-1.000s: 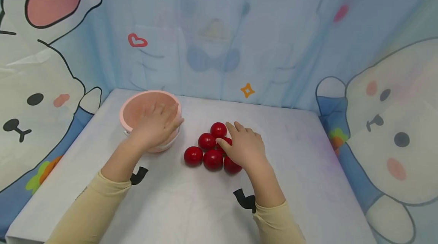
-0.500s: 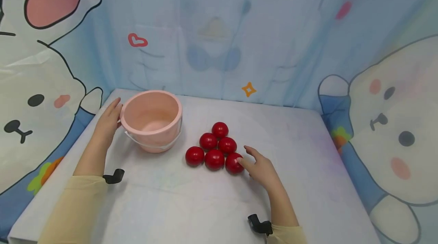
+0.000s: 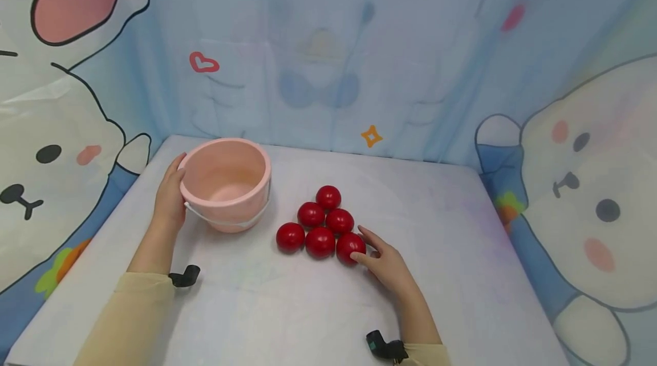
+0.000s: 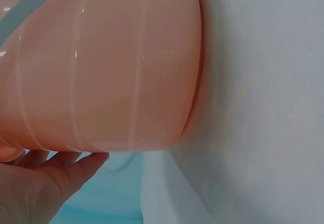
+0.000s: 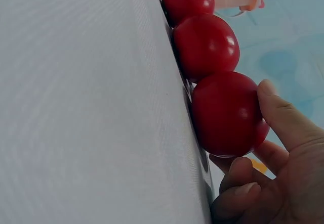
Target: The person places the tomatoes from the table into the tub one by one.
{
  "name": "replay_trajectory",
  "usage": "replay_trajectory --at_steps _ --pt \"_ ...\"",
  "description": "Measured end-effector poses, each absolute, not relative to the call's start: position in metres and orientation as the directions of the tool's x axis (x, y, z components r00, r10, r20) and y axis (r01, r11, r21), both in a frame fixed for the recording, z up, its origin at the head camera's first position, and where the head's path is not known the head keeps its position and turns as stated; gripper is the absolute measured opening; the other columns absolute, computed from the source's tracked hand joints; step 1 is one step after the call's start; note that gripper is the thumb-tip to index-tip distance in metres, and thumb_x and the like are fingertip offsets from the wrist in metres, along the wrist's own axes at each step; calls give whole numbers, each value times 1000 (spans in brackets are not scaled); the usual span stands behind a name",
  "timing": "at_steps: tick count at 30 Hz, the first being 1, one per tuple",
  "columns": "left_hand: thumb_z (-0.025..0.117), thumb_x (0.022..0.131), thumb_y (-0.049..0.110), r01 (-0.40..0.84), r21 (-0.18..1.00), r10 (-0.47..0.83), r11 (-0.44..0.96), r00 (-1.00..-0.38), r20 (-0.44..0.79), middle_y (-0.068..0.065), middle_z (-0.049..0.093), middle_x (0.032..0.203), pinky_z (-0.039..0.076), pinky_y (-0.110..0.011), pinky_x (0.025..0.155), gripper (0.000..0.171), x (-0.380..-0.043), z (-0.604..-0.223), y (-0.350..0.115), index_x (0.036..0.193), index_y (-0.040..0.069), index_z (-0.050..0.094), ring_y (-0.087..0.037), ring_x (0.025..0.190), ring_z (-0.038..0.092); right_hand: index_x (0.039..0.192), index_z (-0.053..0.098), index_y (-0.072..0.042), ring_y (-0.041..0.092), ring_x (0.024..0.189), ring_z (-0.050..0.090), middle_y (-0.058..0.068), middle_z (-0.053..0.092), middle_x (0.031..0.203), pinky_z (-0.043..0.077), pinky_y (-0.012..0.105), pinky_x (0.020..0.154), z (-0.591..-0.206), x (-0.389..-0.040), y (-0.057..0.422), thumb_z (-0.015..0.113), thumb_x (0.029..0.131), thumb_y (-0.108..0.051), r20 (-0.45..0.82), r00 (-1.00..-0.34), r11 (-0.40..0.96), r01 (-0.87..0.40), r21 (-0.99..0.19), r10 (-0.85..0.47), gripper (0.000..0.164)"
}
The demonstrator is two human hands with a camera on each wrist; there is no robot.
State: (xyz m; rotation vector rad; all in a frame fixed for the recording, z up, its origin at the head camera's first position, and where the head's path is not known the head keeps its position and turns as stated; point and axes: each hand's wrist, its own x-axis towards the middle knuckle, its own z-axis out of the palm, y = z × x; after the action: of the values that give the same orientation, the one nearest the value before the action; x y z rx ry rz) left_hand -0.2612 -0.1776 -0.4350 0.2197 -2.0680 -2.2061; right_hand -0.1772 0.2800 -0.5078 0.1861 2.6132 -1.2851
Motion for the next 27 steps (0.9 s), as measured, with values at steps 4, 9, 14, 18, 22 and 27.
replay_trajectory --at_steps 4,9,14,18,22,27 --pt "31 104 37 -20 1000 -222 12 -975 -17 15 27 162 32 -45 119 49 -255 -438 -176 153 39 31 -12 149 27 147 45 -37 21 67 55 10 53 141 52 27 61 -508 -176 281 77 78 -53 -265 -964 599 214 -772 4 78" --pt "33 103 40 -22 997 -248 68 -969 -4 17 28 161 27 -45 122 48 -245 -440 -172 151 41 34 -10 151 23 145 48 -38 22 69 54 8 55 138 51 27 60 -511 -176 283 76 78 -56 -261 -965 595 217 -774 13 75" --pt "33 103 42 -8 995 -249 100 -968 17 19 28 160 22 -46 124 48 -239 -441 -169 151 42 35 -9 151 20 143 49 -40 22 66 53 8 56 135 51 27 59 -514 -178 284 76 74 -61 -264 -964 588 233 -774 35 77" --pt "31 103 45 -5 993 -243 114 -970 23 19 29 160 22 -45 124 48 -239 -443 -166 151 42 34 -10 151 21 142 51 -40 22 61 51 8 57 128 49 27 57 -512 -178 288 76 74 -62 -266 -963 590 242 -770 48 76" --pt "31 103 47 -4 992 -258 129 -966 30 20 31 158 24 -45 123 48 -239 -445 -165 151 42 35 -9 151 23 143 51 -37 21 60 50 10 57 127 48 27 55 -498 -177 296 75 77 -58 -237 -971 575 208 -792 25 73" --pt "30 103 46 11 992 -271 127 -962 46 19 33 158 25 -45 123 48 -240 -447 -167 150 43 36 -9 150 25 144 50 -37 22 58 52 10 60 121 48 29 53 -461 -191 296 72 83 -55 -136 -990 552 95 -829 -34 66"
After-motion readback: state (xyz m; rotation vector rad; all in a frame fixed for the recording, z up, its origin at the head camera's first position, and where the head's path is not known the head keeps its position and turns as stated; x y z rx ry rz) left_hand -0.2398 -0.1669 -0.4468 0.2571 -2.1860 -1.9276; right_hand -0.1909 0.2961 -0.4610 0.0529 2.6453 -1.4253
